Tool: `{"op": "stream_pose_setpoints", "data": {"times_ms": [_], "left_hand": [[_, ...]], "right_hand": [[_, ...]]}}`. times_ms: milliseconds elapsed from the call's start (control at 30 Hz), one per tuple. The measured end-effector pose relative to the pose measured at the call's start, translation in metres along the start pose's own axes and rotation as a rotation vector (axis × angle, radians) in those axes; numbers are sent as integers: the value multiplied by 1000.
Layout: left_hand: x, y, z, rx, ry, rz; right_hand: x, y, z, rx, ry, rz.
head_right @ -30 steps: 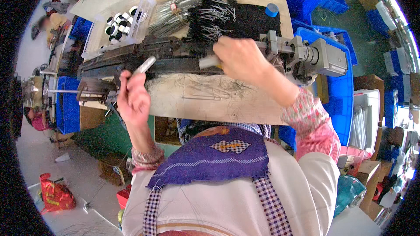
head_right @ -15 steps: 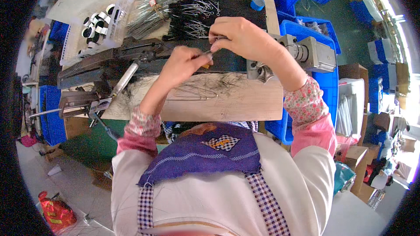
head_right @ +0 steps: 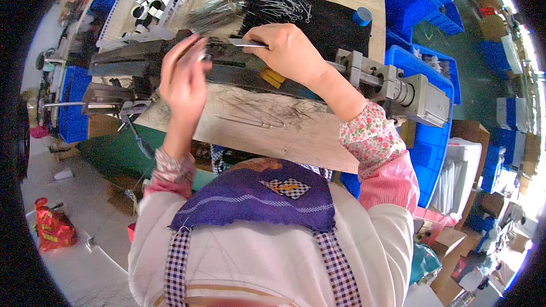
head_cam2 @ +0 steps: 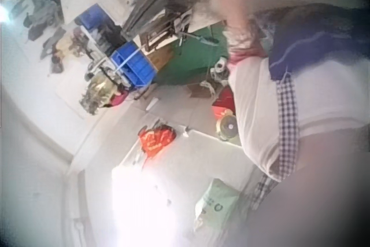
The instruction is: Using specialized machinery to secure and bind black hair bundles.
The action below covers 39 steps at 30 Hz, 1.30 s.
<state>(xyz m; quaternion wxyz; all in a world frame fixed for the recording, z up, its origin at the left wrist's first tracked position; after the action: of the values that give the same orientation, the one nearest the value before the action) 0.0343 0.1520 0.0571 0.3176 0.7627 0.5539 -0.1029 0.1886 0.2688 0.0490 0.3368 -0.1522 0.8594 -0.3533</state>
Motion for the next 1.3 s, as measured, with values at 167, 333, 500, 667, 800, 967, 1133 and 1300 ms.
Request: {"op": "stream_pose_setpoints", "data": {"times_ms": [167,333,500,667,800,967,1133,1300], "left_hand": [[18,-14,91,-1152,-592,1014],[-6,-21,26,-1396,-469,2290],[-14,-8,16,-1380,-420,2303],[35,-29,91,-551,-528,380],[17,-27,76,-815,-799,598],[-47,-144,148,-1378,-157,575],[-57,-155,120,-1412,-103,645],[-37,-146,137,-1269,222,760]], "right_hand": [[22,13,-13,88,-44,22],[20,15,-14,132,-103,24],[23,13,-15,216,-125,41],[27,9,-17,157,-167,40],[26,-12,-2,52,-102,233],[40,-17,65,102,-150,246],[44,51,74,475,-23,487],[23,35,94,632,-82,470]]}}
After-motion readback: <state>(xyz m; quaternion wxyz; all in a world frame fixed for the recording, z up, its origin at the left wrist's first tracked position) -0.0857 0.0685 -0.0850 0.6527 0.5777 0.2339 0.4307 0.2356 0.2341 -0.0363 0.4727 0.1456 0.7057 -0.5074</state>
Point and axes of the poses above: each hand's wrist, its own z-axis away from the middle knuckle, its own x-axis out of the palm, y = z × x, the point moved 3 cm from there along -z, towards the middle knuckle, and after that the axes turned 13 degrees about -z, right-handed, at the moved point
